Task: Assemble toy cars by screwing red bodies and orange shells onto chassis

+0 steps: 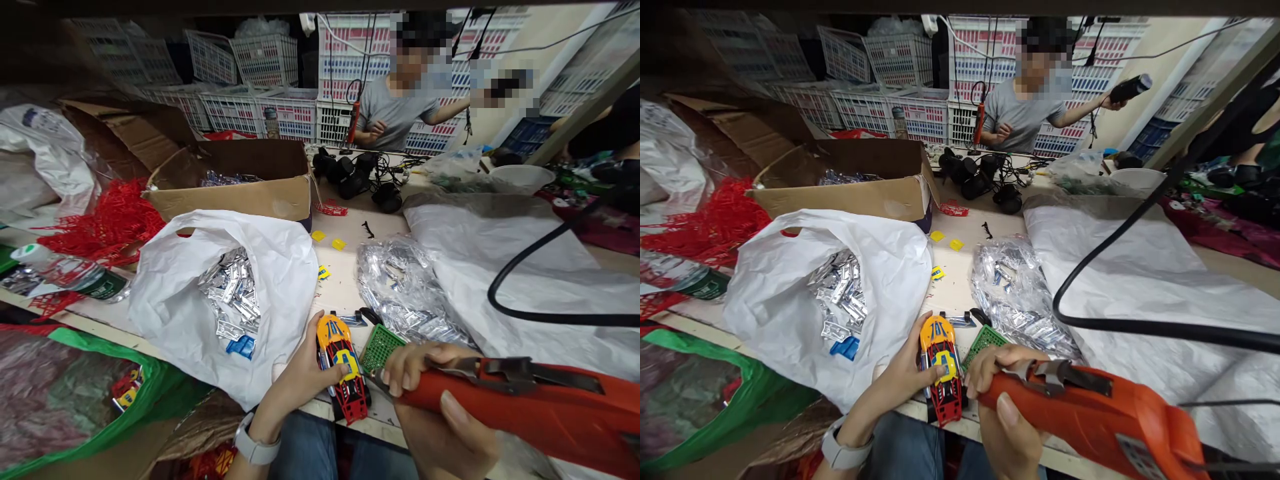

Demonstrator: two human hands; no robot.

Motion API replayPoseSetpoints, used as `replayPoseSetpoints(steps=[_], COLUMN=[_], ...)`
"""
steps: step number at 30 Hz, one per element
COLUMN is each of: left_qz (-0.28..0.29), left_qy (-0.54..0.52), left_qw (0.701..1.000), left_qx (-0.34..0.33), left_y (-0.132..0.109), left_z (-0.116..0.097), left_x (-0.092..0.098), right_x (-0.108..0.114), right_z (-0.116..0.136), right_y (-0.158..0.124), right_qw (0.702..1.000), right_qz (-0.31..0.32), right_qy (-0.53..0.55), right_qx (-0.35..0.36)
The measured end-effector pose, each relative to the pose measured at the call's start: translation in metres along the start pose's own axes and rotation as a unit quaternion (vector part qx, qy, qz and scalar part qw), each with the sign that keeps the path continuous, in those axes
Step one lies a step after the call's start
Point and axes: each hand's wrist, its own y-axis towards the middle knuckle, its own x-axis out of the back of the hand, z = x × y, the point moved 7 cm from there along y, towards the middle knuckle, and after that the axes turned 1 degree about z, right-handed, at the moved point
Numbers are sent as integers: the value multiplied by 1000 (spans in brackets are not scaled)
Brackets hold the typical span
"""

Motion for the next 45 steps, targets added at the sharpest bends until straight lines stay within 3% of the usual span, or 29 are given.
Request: replayPoseSetpoints(steps=[21,24,28,33,38,45], left_qz=[1,-50,-137,-137,-145,-154], left_qy=[22,80,179,231,258,229], left_qw=[1000,994,957,924,905,914], left_qx=[-5,-59,-182,-273,-306,-298], left_y=[-1,-7,-22,-37,-41,-38], left_z=[5,8,1,-18,-31,-32], left_x=[-1,1,5,1,-5,-9], right_x=[7,4,0,-1,-7,-12], right_z=[-2,4,9,3,0,8], right_y=[-1,2,7,7,6,7], right_qw=[1000,999,999,997,995,996], right_qz=[-6,-1,6,10,27,46], right_qy=[11,28,47,62,71,66], right_qx=[-19,-16,-16,-39,-59,-48])
